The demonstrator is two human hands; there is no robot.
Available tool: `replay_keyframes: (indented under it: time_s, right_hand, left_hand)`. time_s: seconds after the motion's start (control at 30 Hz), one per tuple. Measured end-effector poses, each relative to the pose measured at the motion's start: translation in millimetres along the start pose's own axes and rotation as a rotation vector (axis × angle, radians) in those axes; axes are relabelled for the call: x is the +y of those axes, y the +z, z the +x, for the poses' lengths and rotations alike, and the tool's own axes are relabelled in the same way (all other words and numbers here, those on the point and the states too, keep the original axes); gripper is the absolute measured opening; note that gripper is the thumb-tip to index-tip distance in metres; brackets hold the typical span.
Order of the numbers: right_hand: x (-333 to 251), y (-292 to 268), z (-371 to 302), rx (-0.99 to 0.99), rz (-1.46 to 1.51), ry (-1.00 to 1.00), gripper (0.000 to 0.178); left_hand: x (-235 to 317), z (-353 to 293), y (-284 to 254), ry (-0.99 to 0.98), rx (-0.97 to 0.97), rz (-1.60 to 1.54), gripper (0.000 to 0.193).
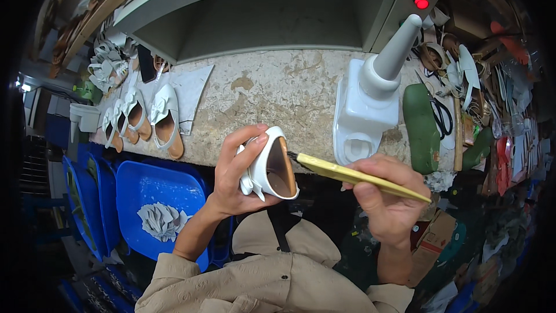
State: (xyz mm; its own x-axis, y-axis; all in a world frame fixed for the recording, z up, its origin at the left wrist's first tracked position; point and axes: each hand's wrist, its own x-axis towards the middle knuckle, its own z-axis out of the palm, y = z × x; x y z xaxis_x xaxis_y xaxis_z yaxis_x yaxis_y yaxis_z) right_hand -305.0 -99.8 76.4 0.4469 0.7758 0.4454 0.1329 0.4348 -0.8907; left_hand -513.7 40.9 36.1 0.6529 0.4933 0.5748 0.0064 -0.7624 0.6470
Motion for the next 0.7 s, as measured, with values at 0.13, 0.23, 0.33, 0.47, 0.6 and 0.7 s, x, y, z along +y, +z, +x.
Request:
replay_keyframes:
  time_s: [0.13,0.23,0.33,0.47,0.6,0.7]
  right_hand:
    - [4,0,2,-0.092,-0.094,-0.104,0.015]
    - [4,-3,-5,-0.121,-0.121,-0.144,0.015]
    - [7,-10,-7,-0.171,-0.104,-0.180,0.016]
    - [7,-16,-5,-0.174,-0.031,-0.207,0.014]
    - [5,-6,4,-0.155,-0.102,-0.204,0.013]
    - [4,-6,6,-0.233,-0.097,-0.216,0.017]
  left_hand:
    - [-1,-3,1,-0.001,0.011,0.020,0.091]
    - [1,-3,3,-0.028,0.010,-0.015,0.090]
    - [1,-4,4,-0.032,0.006,-0.035,0.090]
    - [5,-4,3,-0.046,0.000,-0.072,0.089]
    - [5,-4,1,-0.051,0.008,-0.091,0.089]
    - [4,-5,0,-0.043,-0.002,-0.061,0.088]
